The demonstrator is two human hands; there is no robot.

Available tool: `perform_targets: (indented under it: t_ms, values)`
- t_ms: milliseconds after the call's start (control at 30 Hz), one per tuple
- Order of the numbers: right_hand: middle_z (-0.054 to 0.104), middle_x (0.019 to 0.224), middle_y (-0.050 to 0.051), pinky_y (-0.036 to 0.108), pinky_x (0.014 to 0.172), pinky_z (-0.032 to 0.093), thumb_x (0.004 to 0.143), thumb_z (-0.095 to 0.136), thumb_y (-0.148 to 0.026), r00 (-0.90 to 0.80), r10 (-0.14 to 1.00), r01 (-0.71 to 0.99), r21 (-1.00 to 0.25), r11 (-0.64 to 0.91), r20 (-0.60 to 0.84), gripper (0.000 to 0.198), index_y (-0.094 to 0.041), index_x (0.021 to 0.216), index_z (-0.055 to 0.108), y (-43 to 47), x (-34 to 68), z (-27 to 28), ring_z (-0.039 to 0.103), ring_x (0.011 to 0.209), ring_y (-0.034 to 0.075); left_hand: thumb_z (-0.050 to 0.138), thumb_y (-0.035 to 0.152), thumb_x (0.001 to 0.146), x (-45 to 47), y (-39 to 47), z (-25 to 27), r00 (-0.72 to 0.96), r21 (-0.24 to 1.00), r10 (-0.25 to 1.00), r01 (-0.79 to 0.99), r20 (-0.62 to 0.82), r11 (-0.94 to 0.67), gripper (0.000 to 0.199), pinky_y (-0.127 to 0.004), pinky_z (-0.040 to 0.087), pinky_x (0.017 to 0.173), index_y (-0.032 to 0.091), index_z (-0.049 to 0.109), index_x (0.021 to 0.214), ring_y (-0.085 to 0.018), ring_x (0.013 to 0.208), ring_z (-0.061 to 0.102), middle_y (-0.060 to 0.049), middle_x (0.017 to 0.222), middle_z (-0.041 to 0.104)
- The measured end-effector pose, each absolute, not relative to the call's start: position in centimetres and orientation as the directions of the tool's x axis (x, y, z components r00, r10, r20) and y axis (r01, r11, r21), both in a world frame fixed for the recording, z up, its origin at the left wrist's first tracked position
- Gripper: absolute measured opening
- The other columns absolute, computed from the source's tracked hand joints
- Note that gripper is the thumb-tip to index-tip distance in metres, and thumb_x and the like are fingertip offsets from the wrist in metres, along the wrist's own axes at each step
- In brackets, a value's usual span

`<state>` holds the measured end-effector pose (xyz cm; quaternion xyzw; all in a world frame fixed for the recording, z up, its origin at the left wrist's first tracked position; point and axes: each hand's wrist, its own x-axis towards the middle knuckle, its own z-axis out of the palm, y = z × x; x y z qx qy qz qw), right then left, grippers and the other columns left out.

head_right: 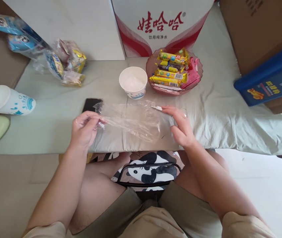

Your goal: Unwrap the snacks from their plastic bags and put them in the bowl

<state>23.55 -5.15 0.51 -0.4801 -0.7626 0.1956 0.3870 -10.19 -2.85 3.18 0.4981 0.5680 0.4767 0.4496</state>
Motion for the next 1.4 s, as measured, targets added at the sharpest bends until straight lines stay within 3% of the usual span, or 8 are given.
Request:
perform_targets:
  t_ms: [133,233,367,500,700,900,1067,1400]
  values:
    - [0.055,0.150,0.018,0.055,0.118,0.038,0.088,0.058,-0.041,-0.385,0.856,0.533,-0.673,0.512,0.346,0.057,-0.019,0.141,0.052,-5.3,22.0,0.0,0.045,0.146,0.034,0.076,0.046,0.073,-10.1,-2.4,3.0,-0.109,0.988,0.988,0.097,-0.110,0.121,0.029,-0.031,0.059,0.074,0.022,0.061,0.076,-0.017,0.072,0.071,-0.001,0.071,0.070]
    - [0.074,0.115,0.013,0.052,0.114,0.043,0.092,0.059,-0.051,-0.362,0.874,0.423,-0.779,0.463,0.324,0.036,-0.022,0.112,0.066,-5.7,20.5,0.2,0.061,0.130,0.031,0.076,0.048,0.074,-9.8,-2.2,2.8,-0.026,0.980,0.989,0.135,-0.145,0.147,0.031,-0.030,0.059,0.074,0.020,0.062,0.078,-0.017,0.073,0.071,-0.002,0.074,0.071]
    - [0.070,0.071,0.002,0.044,0.101,0.053,0.101,0.048,-0.052,-0.073,0.960,0.313,-0.908,0.279,0.270,0.044,-0.023,0.071,0.063,-5.8,20.0,0.6,0.072,0.079,0.020,0.075,0.046,0.077,-9.6,-1.9,2.4,-0.029,0.968,0.983,0.173,-0.179,0.182,0.029,-0.026,0.056,0.064,0.020,0.065,0.083,-0.016,0.071,0.071,-0.003,0.075,0.072]
    - [0.062,0.060,0.001,0.032,0.069,0.055,0.097,0.052,-0.054,0.199,0.968,0.281,-0.955,0.091,0.151,0.048,-0.023,0.061,0.057,-5.3,20.5,0.7,0.065,0.063,0.016,0.077,0.042,0.075,-9.3,-1.6,2.3,-0.063,0.934,0.966,0.245,-0.252,0.259,0.027,-0.020,0.043,0.044,0.018,0.066,0.079,-0.013,0.056,0.066,-0.004,0.072,0.072]
    - [0.055,0.051,-0.003,0.028,0.051,0.048,0.091,0.059,-0.056,0.398,0.916,0.260,-0.963,-0.072,0.039,0.039,-0.023,0.071,0.062,-5.2,21.4,0.5,0.055,0.046,0.015,0.080,0.040,0.069,-8.4,-1.2,3.4,-0.050,0.921,0.943,0.203,-0.330,0.333,0.027,-0.019,0.031,0.037,0.017,0.066,0.074,-0.005,0.037,0.042,-0.002,0.062,0.068]
    - [0.050,0.051,-0.004,0.027,0.043,0.040,0.094,0.055,-0.056,0.455,0.890,0.174,-0.983,-0.062,0.024,0.038,-0.024,0.073,0.057,-4.5,22.2,0.2,0.044,0.040,0.011,0.084,0.036,0.058,-7.2,-0.7,4.2,0.114,0.913,0.906,0.045,-0.407,0.405,0.032,-0.023,0.052,0.057,0.017,0.066,0.077,-0.013,0.061,0.065,-0.003,0.071,0.071]
    - [0.065,0.074,-0.002,0.026,0.042,0.037,0.088,0.061,-0.048,0.354,0.934,0.138,-0.986,-0.092,-0.038,0.025,-0.024,0.095,0.064,-4.2,22.1,0.1,0.046,0.042,0.010,0.077,0.031,0.062,-7.2,-0.7,4.4,0.052,0.890,0.889,0.049,-0.456,0.454,0.027,-0.018,0.031,0.038,0.019,0.061,0.080,-0.007,0.043,0.052,0.001,0.065,0.066]
    - [0.062,0.061,-0.003,0.027,0.044,0.036,0.089,0.059,-0.050,0.356,0.933,0.390,-0.899,-0.197,-0.051,0.028,-0.023,0.090,0.062,-3.7,22.2,-0.1,0.048,0.041,0.013,0.064,0.037,0.080,-8.7,-0.7,2.3,-0.065,0.841,0.987,0.517,-0.150,0.162,0.019,-0.025,0.040,0.049,0.020,0.062,0.071,-0.012,0.050,0.054,0.000,0.059,0.062]
